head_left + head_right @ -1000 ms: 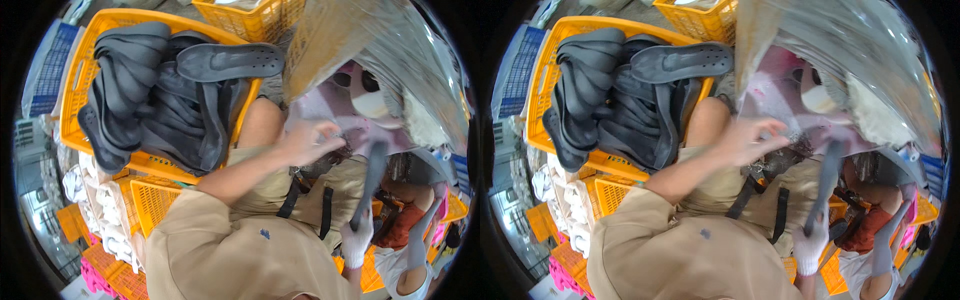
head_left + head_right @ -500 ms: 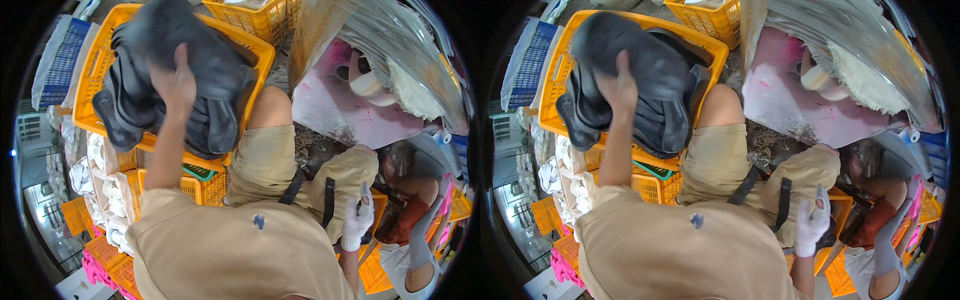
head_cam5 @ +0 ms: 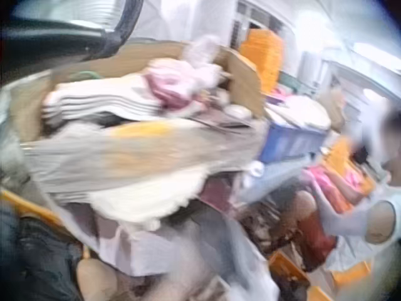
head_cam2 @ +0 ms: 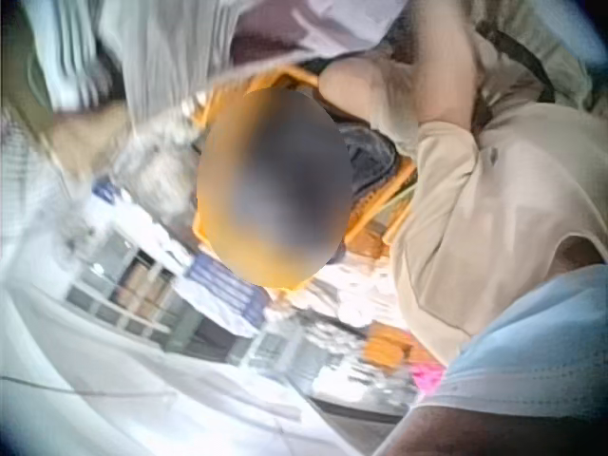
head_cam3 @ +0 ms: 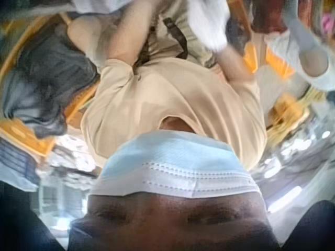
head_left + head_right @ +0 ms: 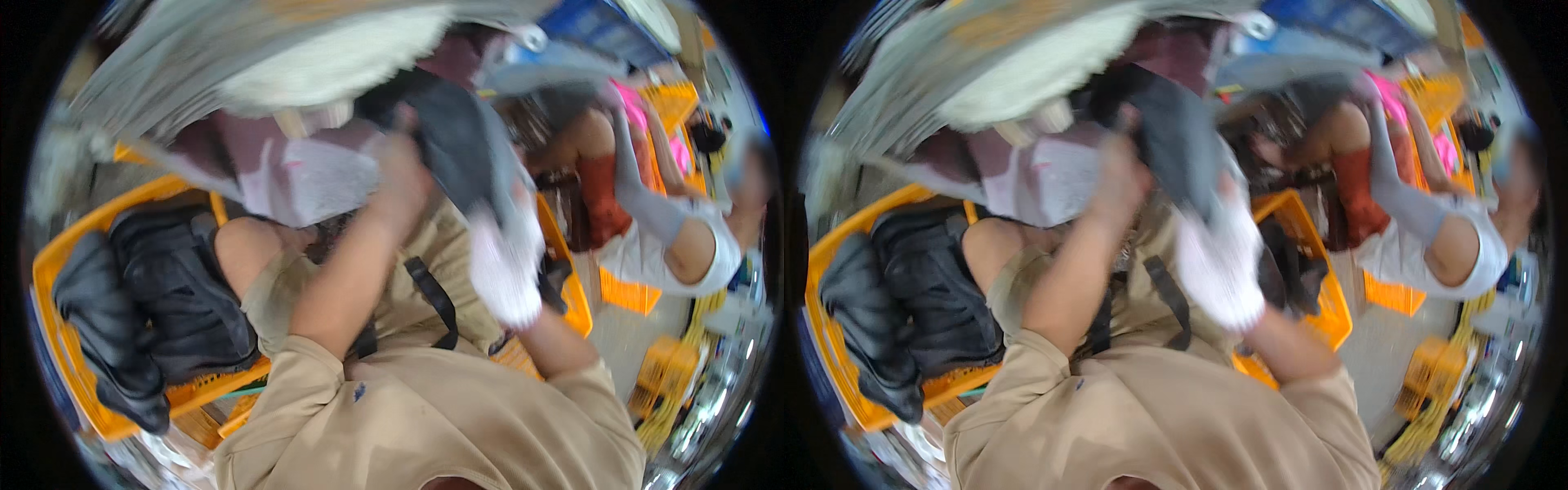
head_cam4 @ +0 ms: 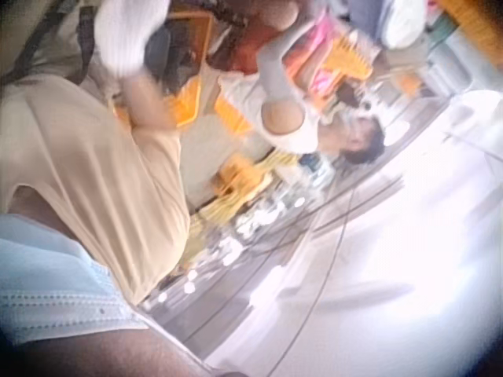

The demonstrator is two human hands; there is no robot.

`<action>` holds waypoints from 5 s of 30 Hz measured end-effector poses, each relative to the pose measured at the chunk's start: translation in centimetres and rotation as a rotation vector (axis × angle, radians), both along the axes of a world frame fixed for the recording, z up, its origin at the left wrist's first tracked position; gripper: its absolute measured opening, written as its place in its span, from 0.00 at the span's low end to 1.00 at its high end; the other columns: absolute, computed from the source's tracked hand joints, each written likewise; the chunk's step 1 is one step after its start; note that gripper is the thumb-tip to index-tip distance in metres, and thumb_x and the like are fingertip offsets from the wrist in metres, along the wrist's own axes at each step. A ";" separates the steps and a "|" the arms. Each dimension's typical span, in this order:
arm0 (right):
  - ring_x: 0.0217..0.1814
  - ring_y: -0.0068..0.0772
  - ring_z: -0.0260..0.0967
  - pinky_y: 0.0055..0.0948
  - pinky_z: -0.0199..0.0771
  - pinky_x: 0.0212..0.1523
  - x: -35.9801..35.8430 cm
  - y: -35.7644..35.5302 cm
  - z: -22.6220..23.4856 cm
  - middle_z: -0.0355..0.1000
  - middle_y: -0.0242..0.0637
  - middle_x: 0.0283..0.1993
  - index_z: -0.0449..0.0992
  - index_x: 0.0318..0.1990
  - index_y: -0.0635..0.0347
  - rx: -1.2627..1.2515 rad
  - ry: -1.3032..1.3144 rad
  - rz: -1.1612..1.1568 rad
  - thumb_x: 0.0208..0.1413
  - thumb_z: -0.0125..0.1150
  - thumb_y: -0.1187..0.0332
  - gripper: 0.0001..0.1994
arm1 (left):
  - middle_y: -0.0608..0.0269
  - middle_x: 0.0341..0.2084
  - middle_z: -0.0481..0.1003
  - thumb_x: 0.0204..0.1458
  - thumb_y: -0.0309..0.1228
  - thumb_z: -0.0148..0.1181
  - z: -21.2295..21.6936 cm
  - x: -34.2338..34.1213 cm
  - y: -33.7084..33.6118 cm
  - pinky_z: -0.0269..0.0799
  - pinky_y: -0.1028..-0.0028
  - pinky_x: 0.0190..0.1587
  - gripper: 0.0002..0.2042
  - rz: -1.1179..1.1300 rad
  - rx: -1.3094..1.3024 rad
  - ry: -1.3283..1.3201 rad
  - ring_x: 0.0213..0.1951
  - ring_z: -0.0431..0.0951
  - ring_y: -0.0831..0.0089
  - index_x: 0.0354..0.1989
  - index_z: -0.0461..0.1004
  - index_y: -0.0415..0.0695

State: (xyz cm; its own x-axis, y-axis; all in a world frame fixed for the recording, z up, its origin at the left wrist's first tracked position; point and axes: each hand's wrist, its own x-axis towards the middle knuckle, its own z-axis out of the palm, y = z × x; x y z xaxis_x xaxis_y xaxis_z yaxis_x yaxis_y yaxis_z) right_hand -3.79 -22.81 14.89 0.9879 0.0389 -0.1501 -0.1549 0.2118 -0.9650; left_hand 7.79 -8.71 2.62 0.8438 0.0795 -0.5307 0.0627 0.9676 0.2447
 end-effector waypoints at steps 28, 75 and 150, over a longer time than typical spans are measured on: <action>0.56 0.64 0.80 0.49 0.79 0.61 19.8 7.0 -7.4 0.82 0.64 0.48 0.86 0.45 0.67 -0.756 -0.122 0.202 0.50 0.68 0.50 0.26 | 0.51 0.57 0.81 0.64 0.56 0.68 -0.7 -4.0 13.2 0.71 0.60 0.64 0.35 -0.860 1.743 0.153 0.57 0.80 0.56 0.67 0.74 0.38; 0.58 0.63 0.77 0.49 0.78 0.62 -0.9 7.1 -5.8 0.78 0.56 0.61 0.78 0.50 0.70 -0.869 -0.666 0.577 0.48 0.77 0.61 0.26 | 0.42 0.38 0.80 0.63 0.75 0.38 -6.2 -4.4 11.2 0.78 0.39 0.44 0.44 -0.121 -0.132 -0.066 0.41 0.82 0.46 0.63 0.70 0.44; 0.59 0.67 0.77 0.47 0.78 0.62 9.1 2.0 -3.9 0.77 0.61 0.57 0.67 0.70 0.61 -0.785 -0.443 -0.062 0.50 0.68 0.64 0.37 | 0.54 0.59 0.80 0.70 0.47 0.62 -4.2 4.9 0.7 0.77 0.61 0.62 0.26 -0.071 0.358 -0.042 0.55 0.82 0.62 0.65 0.76 0.37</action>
